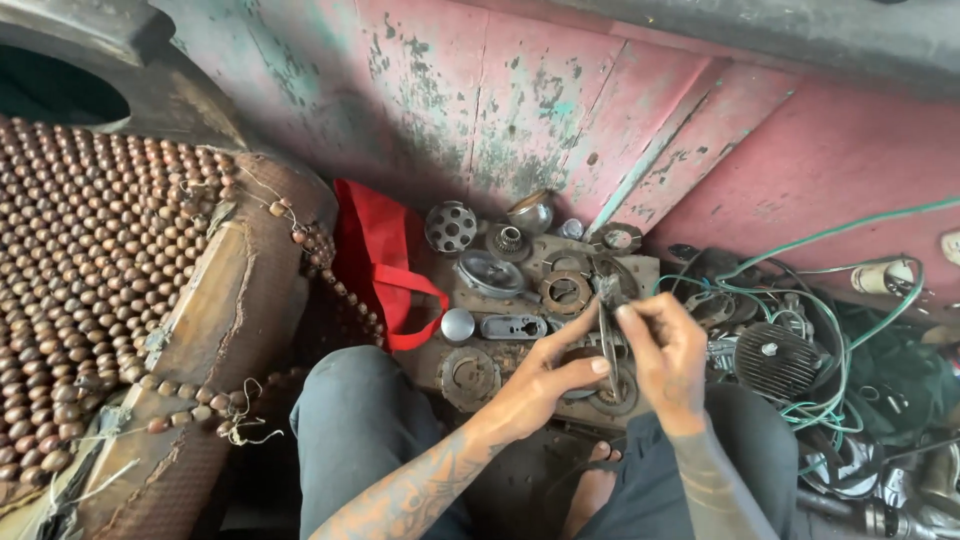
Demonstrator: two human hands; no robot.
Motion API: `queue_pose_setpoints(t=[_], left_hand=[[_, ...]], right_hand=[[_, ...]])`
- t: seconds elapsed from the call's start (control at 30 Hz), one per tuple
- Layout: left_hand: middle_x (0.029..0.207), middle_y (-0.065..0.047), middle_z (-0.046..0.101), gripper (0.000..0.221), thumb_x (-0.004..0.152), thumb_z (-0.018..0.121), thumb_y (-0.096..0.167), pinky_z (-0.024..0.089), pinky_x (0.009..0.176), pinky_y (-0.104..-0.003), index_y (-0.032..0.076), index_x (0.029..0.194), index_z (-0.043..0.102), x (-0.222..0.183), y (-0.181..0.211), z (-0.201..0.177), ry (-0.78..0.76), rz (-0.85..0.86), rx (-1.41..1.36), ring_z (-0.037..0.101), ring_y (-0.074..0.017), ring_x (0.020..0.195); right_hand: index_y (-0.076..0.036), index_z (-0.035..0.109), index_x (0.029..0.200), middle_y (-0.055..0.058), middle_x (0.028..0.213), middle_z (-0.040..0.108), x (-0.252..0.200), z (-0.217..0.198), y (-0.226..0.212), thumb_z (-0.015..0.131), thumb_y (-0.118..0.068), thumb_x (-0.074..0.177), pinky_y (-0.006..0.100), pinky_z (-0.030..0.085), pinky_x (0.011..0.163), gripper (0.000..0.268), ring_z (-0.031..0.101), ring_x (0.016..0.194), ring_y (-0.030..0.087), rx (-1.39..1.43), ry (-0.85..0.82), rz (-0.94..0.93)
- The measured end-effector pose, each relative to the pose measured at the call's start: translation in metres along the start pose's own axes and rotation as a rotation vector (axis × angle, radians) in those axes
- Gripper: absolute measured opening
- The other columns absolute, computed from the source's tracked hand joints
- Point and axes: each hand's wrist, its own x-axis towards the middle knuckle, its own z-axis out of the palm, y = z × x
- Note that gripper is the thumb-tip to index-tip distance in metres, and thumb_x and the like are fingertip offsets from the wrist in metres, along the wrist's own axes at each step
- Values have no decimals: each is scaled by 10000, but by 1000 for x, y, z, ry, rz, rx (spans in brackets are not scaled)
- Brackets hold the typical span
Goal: The person scrubs a circular metal part with a small brush, rotating it to clean different areas. The person holds the part in one hand and uses the brush with the other, focusing on the inner and outer surfaces.
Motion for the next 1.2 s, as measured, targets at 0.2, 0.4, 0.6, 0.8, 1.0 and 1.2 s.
queue_pose_setpoints(t=[0.2, 0.4, 0.6, 0.8, 1.0, 1.2], left_hand=[[1624, -243, 337, 845, 920, 633, 369, 493, 1028, -517, 107, 1642, 280, -4, -4, -8, 49, 46, -76, 513, -402, 1323], [1626, -228, 340, 786, 936, 608, 333, 479, 1079, -522, 127, 1630, 302, -11, -32, -15, 74, 17, -53, 522, -375, 1307], [1544, -272, 442, 732, 972, 589, 307, 506, 1030, -502, 62, 1616, 341, -19, -42, -15, 55, 26, -83, 519, -367, 1303], [1460, -241, 552, 807, 865, 676, 307, 492, 1058, -558, 33, 1581, 421, -13, -67, -24, 70, 86, -144, 565, -350, 1295], [1449, -168, 587, 787, 880, 676, 272, 516, 1071, -507, 42, 1592, 431, -10, -74, -27, 18, 156, -105, 568, -263, 1300], [1391, -197, 611, 728, 921, 641, 247, 543, 996, -529, -6, 1574, 443, -8, -104, -39, -4, 182, -241, 600, -296, 1266]], right_hand=[[-72, 719, 824, 83, 574, 631, -8, 7, 0, 693, -166, 945, 243, 449, 521, 156, 524, 470, 103, 143, -66, -62], [-26, 693, 821, 58, 584, 621, -23, 16, 10, 724, -71, 908, 253, 440, 501, 103, 554, 462, 112, 51, -5, -178], [-35, 713, 816, 68, 559, 615, -30, 13, 25, 726, -86, 907, 288, 443, 512, 106, 568, 513, 117, 44, -64, -87], [19, 714, 959, 127, 608, 643, -29, 4, 33, 732, -68, 968, 290, 427, 501, 90, 615, 540, 152, -8, -75, -66], [63, 716, 959, 121, 619, 619, -18, 0, 16, 725, -36, 998, 288, 360, 458, 107, 536, 502, 156, 42, -101, -157], [1, 710, 851, 85, 615, 631, -12, 2, 15, 700, -40, 1000, 263, 389, 443, 155, 524, 464, 147, 163, -147, -186]])
